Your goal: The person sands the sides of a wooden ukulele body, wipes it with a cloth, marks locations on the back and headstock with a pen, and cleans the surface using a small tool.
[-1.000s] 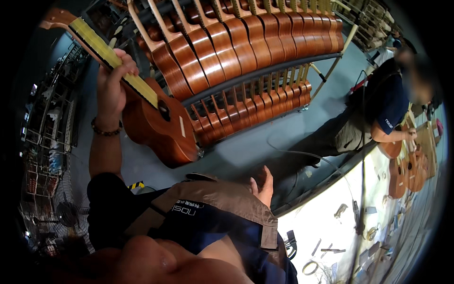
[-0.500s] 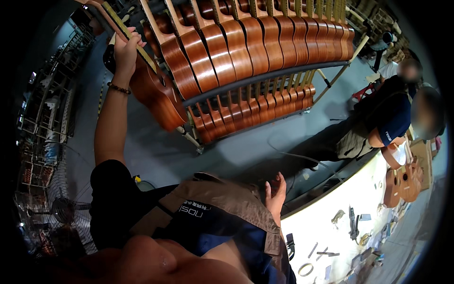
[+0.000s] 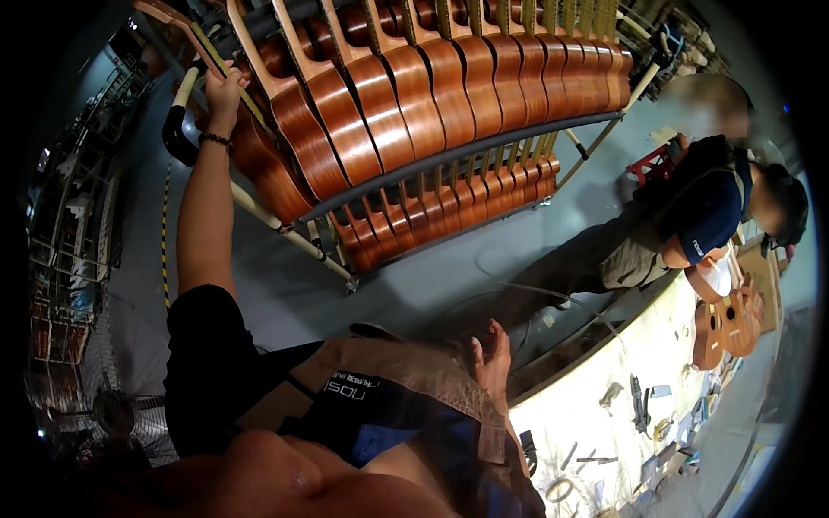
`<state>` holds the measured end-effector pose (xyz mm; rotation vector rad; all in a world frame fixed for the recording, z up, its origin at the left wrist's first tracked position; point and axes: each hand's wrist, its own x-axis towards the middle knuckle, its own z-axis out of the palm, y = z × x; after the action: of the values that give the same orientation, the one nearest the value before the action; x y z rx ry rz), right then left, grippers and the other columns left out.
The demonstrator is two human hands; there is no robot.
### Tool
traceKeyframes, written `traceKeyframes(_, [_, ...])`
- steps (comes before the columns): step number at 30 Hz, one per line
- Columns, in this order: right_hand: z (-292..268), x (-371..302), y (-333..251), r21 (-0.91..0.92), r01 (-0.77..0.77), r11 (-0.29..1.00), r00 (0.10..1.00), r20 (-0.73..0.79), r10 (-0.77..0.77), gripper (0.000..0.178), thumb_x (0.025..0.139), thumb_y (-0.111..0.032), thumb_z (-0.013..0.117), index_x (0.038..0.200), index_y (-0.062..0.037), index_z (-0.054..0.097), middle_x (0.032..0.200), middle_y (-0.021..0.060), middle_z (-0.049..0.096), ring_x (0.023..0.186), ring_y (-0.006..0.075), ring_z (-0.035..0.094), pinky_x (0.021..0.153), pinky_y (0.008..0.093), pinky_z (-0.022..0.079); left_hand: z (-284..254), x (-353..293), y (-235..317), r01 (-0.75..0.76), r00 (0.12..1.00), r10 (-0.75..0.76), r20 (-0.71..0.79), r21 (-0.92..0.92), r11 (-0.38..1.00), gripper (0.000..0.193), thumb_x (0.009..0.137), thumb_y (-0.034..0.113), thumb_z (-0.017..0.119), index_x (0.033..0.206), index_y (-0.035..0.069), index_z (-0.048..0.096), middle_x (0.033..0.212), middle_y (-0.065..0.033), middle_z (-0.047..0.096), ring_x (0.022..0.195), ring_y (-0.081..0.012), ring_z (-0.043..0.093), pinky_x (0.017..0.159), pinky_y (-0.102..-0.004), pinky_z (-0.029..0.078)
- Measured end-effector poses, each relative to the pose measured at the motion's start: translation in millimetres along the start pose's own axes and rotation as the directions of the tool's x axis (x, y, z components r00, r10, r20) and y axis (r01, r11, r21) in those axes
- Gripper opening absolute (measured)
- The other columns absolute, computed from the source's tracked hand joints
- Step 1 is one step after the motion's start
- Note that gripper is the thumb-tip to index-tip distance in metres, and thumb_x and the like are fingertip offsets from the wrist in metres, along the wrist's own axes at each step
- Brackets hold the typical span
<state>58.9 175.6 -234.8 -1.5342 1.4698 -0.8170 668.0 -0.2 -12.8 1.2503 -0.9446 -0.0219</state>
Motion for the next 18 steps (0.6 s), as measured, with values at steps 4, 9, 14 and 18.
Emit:
traceKeyframes(4, [4.2,5.9,14.9,-0.011,0.055,0.998,0.998,-0.017,-0.055,0.049,0.082,-0.007,0.066,0.127,-0.0054,0.047,0.113,0.0173,0.055,0.096,0.0283,0.058,0.083,0.0347,0.048,-14.1,41.7,-52.9,-0.010,0.999,0.008,0.031,0.044,0.999,0.029,0.079,-0.001,0.054,0.107,-0.002,0.048,0.081,-0.0058,0.055,0.066,-0.0138,0.057,0.061,-0.0267,0.053])
traceKeyframes(9, [-1.7,9.0,-8.8,-0.104,0.055,0.993,0.998,-0.004,-0.056,0.050,0.079,-0.010,0.068,0.124,-0.0069,0.048,0.113,0.0166,0.055,0.098,0.0319,0.058,0.084,0.0376,0.048,-28.1,57.0,-89.4,-0.117,0.988,0.145,-0.054,0.355,0.927,0.034,0.080,-0.003,0.056,0.111,-0.007,0.041,0.099,-0.0160,0.055,0.086,-0.0219,0.061,0.077,-0.0293,0.053])
traceKeyframes(14, [-1.2,9.8,0.8,-0.132,0.033,0.991,0.999,-0.014,-0.035,0.047,0.081,-0.015,0.066,0.124,-0.0072,0.049,0.111,0.0170,0.055,0.099,0.0333,0.058,0.085,0.0388,0.048,10.0,21.6,-55.3,0.051,0.980,0.031,-0.198,0.397,0.916,0.040,0.078,0.008,0.063,0.109,-0.008,0.043,0.100,-0.0217,0.056,0.094,-0.0340,0.058,0.082,-0.0396,0.046])
traceKeyframes(18, [1.9,12.9,-1.4,-0.079,0.090,0.993,0.996,0.015,-0.089,0.047,0.080,-0.016,0.067,0.123,-0.0064,0.049,0.110,0.0185,0.056,0.101,0.0338,0.058,0.086,0.0387,0.047,-10.7,35.1,-76.0,-0.104,0.954,0.254,-0.160,0.616,0.780,0.044,0.077,0.011,0.063,0.112,-0.006,0.044,0.104,-0.0251,0.055,0.098,-0.0394,0.055,0.085,-0.0429,0.044])
